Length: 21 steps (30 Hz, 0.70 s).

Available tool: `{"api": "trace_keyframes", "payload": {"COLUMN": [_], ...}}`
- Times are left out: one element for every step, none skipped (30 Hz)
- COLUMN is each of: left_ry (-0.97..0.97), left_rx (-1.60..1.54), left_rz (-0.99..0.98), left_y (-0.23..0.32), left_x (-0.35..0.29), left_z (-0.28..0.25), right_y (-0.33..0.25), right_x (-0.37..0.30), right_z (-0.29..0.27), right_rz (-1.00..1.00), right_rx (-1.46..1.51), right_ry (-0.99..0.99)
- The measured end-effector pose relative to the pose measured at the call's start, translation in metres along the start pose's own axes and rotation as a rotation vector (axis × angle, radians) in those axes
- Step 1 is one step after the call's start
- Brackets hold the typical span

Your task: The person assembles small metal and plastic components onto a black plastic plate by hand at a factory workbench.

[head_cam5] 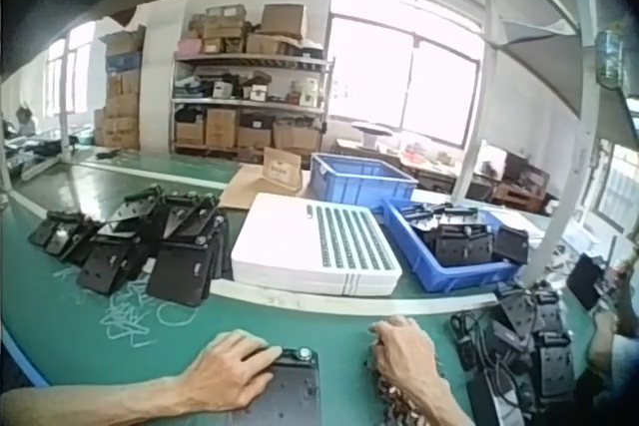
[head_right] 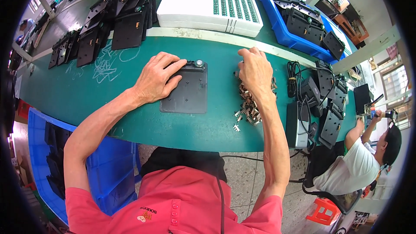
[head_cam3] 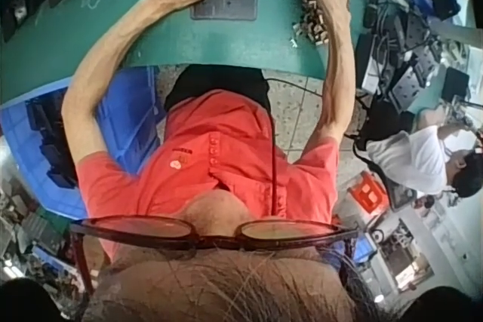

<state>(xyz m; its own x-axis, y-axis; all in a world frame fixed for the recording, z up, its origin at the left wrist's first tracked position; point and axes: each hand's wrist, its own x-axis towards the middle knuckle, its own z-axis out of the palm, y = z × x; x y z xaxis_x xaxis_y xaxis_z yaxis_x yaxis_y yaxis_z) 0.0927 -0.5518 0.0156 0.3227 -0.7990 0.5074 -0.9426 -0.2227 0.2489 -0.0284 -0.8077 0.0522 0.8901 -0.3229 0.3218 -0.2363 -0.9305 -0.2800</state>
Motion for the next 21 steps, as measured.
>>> {"api": "trace_keyframes", "payload": {"left_ry": [0.0,0.001,-0.001,-0.003,-0.003,0.006,0.015,0.014,0.008,0.001,0.0,-0.004,-0.007,-0.006,-0.002,0.003,0.002,0.011,0.02,0.02,0.017], "left_rx": [0.005,0.006,0.0,-0.007,-0.006,-0.003,0.0,-0.002,-0.001,0.0,0.001,0.004,0.008,0.007,0.003,-0.002,0.001,-0.003,-0.007,-0.007,-0.005], "left_rz": [-0.001,-0.001,-0.001,0.0,-0.005,0.005,0.016,0.015,0.007,0.0,-0.005,-0.001,0.002,0.002,0.004,0.006,0.003,0.011,0.02,0.017,0.013], "left_y": [0.0,0.0,0.001,0.002,0.002,0.001,0.001,0.001,0.001,0.001,0.0,-0.001,-0.001,0.0,0.001,0.002,0.001,0.0,0.0,0.0,0.0], "left_x": [0.0,0.001,0.001,0.001,0.001,0.002,0.002,0.002,0.001,0.0,-0.001,-0.001,0.0,0.001,0.001,0.001,0.001,0.001,0.002,0.001,0.0], "left_z": [0.0,0.0,0.001,0.001,0.001,0.001,0.001,0.001,0.001,0.001,0.0,0.0,0.0,0.0,0.0,0.0,0.001,0.002,0.002,0.003,0.002], "right_y": [0.001,0.002,0.003,0.004,0.004,0.004,0.002,0.001,-0.004,-0.007,-0.008,-0.008,-0.007,-0.003,-0.005,-0.009,-0.012,-0.014,-0.018,-0.024,-0.03], "right_x": [-0.002,-0.003,-0.005,-0.005,-0.005,-0.006,-0.007,-0.009,-0.01,-0.012,-0.015,-0.019,-0.022,-0.023,-0.023,-0.024,-0.025,-0.026,-0.027,-0.028,-0.029], "right_z": [0.003,0.006,0.009,0.01,0.01,0.01,0.009,0.005,-0.004,-0.007,-0.006,-0.005,-0.004,0.003,0.002,0.0,-0.001,-0.002,-0.003,-0.005,-0.006], "right_rz": [-0.032,-0.063,-0.098,-0.068,-0.071,-0.062,-0.052,-0.052,-0.041,-0.03,-0.033,-0.091,-0.149,-0.142,-0.144,-0.125,-0.105,-0.125,-0.127,-0.123,-0.122], "right_rx": [-0.073,-0.146,-0.217,-0.164,-0.163,-0.104,-0.045,-0.046,-0.032,-0.018,-0.016,-0.075,-0.134,-0.101,-0.098,-0.118,-0.139,-0.111,-0.11,-0.03,0.052], "right_ry": [-0.013,-0.026,-0.042,-0.07,-0.072,-0.043,-0.014,-0.016,-0.04,-0.064,-0.067,-0.097,-0.126,-0.131,-0.132,-0.131,-0.13,-0.101,-0.103,-0.087,-0.071]}}
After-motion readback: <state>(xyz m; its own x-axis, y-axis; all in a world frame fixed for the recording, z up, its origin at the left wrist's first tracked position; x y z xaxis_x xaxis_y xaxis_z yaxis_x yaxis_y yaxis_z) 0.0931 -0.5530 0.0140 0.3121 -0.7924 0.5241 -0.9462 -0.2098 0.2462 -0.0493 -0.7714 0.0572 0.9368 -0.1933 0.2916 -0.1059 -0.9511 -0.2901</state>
